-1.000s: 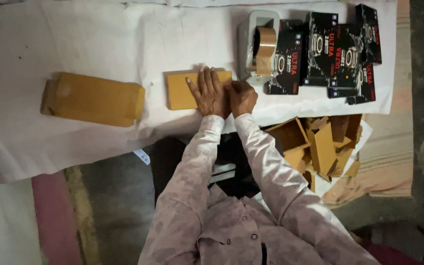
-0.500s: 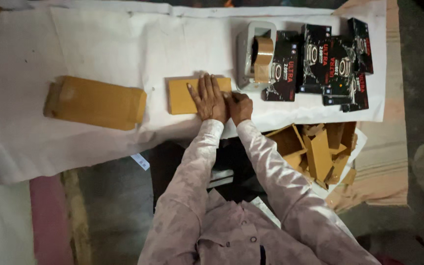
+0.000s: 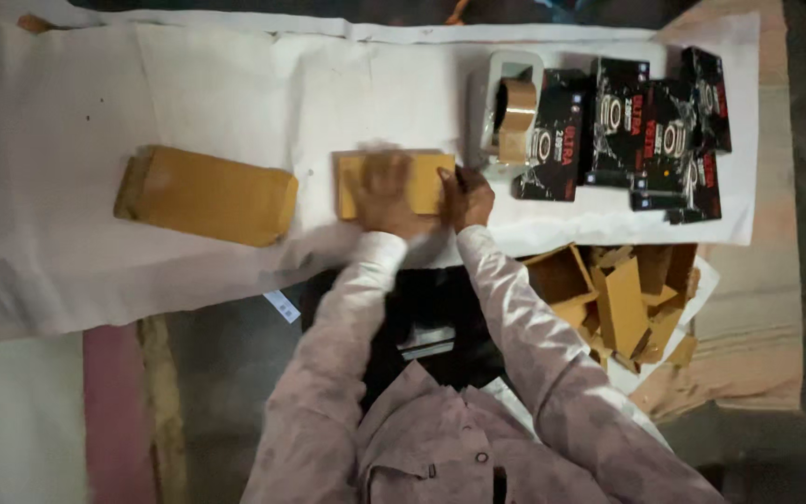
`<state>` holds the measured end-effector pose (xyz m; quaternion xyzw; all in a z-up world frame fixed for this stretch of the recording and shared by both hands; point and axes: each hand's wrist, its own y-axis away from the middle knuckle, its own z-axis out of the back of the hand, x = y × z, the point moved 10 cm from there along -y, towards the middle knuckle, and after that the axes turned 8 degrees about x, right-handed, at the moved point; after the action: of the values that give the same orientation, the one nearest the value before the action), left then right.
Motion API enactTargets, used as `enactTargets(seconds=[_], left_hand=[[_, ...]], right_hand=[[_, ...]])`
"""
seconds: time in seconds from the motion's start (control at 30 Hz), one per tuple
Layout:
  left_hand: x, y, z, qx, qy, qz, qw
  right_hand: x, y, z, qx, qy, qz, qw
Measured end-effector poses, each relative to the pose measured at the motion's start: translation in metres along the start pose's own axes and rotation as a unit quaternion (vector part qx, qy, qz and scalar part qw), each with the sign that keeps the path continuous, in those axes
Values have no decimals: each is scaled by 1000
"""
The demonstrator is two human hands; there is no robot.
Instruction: The person places small black product boxes into larger brown cardboard boxes, folds the flaps, and seals them with packing tape using a tape dispenser. The sealed boxes are then moved aside on the table.
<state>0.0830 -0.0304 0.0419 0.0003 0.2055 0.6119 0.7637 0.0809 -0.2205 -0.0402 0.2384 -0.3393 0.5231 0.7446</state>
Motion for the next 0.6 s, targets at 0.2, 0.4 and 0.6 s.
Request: enactTargets(seconds=[0.2, 0.4, 0.6], left_hand=[[41, 12, 18, -94, 37, -46, 994], [36, -3, 2, -103, 8, -51, 993], [43, -9, -8, -73, -3, -16, 997]], right_hand=[[57, 39, -27, -22, 221, 131, 966], [95, 45, -25, 119, 345, 179, 914], [107, 28, -31, 125, 337, 169, 918]])
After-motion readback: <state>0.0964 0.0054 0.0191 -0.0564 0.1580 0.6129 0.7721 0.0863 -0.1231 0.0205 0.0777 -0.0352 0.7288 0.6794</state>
